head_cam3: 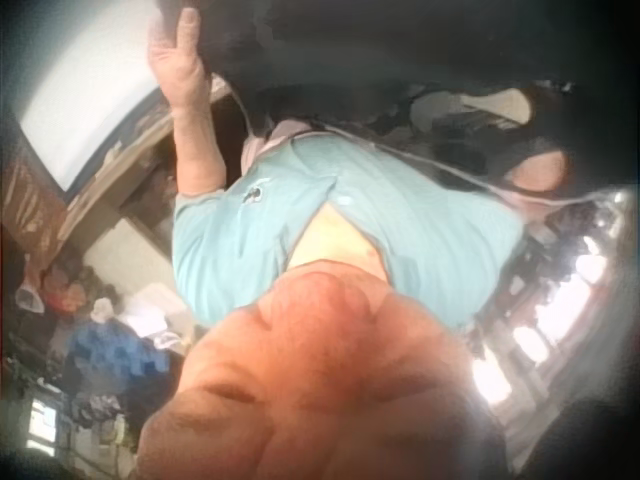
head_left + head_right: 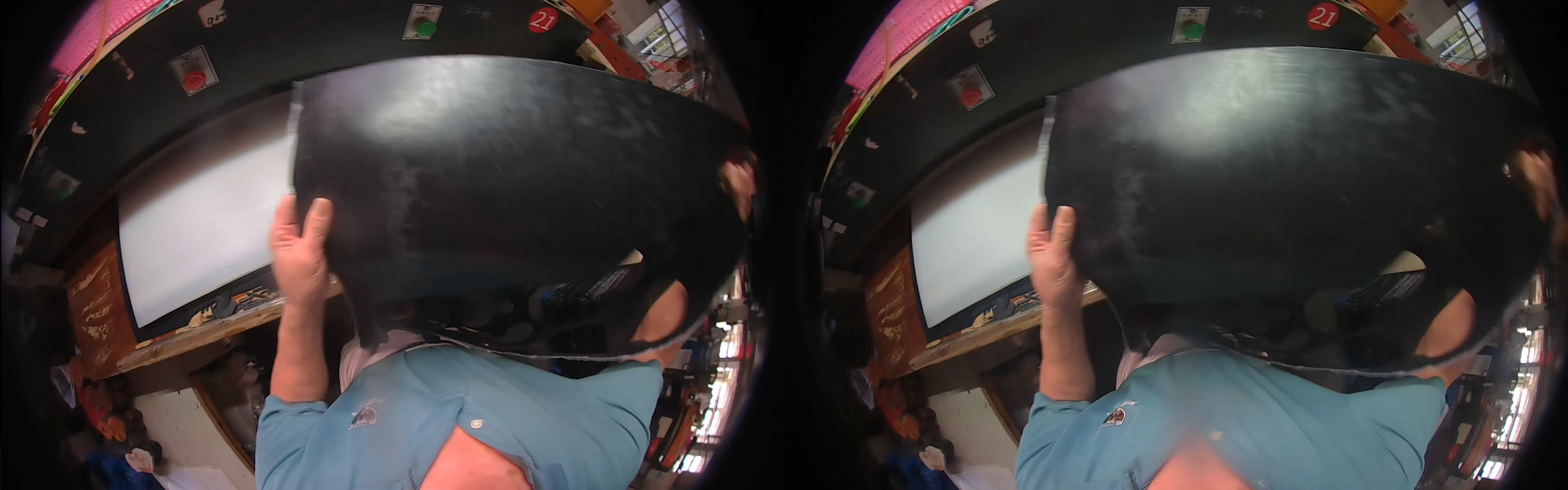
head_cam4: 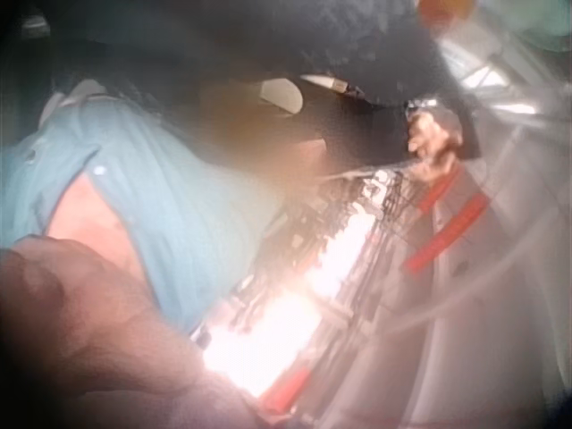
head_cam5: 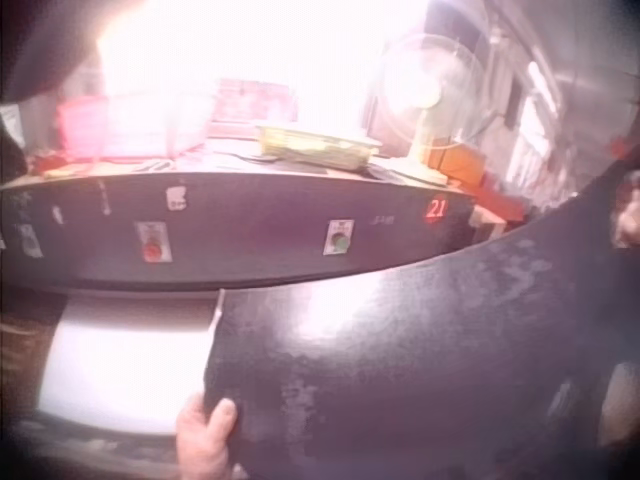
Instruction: The person handles black shoe soles, placing them on a grinding machine and using a green air gun to clean the surface. They then pack the soles into a plastic bag and place them on the table. The person also handles a black plastic frame and a wooden shoe sole, placing them on the machine.
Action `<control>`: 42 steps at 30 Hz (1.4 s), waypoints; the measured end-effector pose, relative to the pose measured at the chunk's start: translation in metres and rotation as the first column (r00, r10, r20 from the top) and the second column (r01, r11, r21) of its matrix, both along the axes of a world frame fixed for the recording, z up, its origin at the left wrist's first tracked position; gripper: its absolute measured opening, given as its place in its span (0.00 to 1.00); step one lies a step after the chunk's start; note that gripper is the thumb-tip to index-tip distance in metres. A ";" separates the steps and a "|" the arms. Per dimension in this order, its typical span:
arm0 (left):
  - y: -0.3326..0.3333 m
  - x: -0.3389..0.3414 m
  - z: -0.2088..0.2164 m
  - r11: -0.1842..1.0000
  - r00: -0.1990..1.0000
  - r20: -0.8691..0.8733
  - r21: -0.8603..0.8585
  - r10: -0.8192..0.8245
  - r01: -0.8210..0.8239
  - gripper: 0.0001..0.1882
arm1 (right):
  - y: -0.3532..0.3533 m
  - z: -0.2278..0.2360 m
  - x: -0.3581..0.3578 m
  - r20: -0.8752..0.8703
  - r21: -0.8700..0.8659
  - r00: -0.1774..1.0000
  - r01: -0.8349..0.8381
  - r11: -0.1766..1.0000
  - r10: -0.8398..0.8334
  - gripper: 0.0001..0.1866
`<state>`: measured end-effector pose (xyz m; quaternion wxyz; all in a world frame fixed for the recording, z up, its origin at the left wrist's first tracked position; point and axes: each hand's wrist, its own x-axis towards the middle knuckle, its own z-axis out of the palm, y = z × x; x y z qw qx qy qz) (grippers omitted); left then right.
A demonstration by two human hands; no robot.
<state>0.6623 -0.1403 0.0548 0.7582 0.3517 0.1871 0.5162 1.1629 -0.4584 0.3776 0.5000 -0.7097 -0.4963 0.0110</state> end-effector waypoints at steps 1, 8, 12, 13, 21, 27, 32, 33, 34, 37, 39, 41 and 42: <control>0.004 -0.014 0.007 0.993 0.993 -0.060 0.063 0.104 -0.101 0.14 | 0.038 -0.016 0.017 -0.013 0.010 1.000 -0.005 1.000 0.005 0.18; 0.098 -0.010 -0.061 0.907 0.615 -0.669 0.261 0.417 -0.331 0.11 | 0.235 -0.272 -0.009 0.233 -0.363 0.966 0.193 0.912 -0.112 0.24; 0.120 -0.024 -0.111 0.891 0.478 -0.755 0.346 0.450 -0.293 0.14 | 0.228 -0.362 -0.118 0.297 -0.388 0.943 -0.023 0.921 0.149 0.24; 0.122 -0.026 -0.119 0.893 0.456 -0.770 0.350 0.447 -0.283 0.14 | 0.229 -0.373 -0.139 0.308 -0.400 0.942 -0.002 0.917 0.136 0.25; 0.139 -0.051 -0.141 0.869 0.465 -0.744 0.328 0.479 -0.370 0.14 | 0.250 -0.441 -0.183 0.506 -0.220 0.847 -0.055 0.974 0.162 0.30; 0.191 -0.073 -0.134 0.801 0.448 -0.667 0.449 0.595 -0.395 0.15 | 0.309 -0.454 -0.185 0.397 -0.230 0.872 -0.208 0.951 0.287 0.36; 0.229 -0.046 -0.111 0.586 0.099 -0.582 0.810 0.807 -0.013 0.26 | 0.340 -0.449 -0.182 0.286 -0.475 0.900 -0.165 0.864 0.329 0.41; 0.204 -0.045 -0.112 0.292 0.004 -0.301 0.930 0.954 0.223 0.24 | 0.340 -0.446 -0.180 0.224 -0.501 0.903 -0.217 0.838 0.368 0.41; 0.197 -0.027 -0.110 0.134 0.024 -0.143 0.966 0.989 0.222 0.28 | 0.340 -0.443 -0.180 0.198 -0.518 0.903 -0.234 0.823 0.381 0.42; 0.150 0.023 -0.104 0.429 0.073 -0.518 0.772 0.852 0.470 0.34 | 0.342 -0.435 -0.181 0.125 -0.548 0.910 -0.268 0.793 0.394 0.42; 0.120 0.061 -0.111 0.453 -0.064 -0.554 0.604 0.830 0.656 0.38 | 0.347 -0.435 -0.181 0.122 -0.542 0.908 -0.278 0.793 0.402 0.43; 0.108 0.083 -0.110 0.506 -0.175 -0.543 0.553 0.822 0.662 0.39 | 0.354 -0.439 -0.178 0.112 -0.518 0.906 -0.298 0.802 0.409 0.43; 0.103 0.088 -0.110 0.522 -0.205 -0.542 0.532 0.815 0.667 0.40 | 0.357 -0.442 -0.177 0.099 -0.516 0.899 -0.320 0.795 0.426 0.43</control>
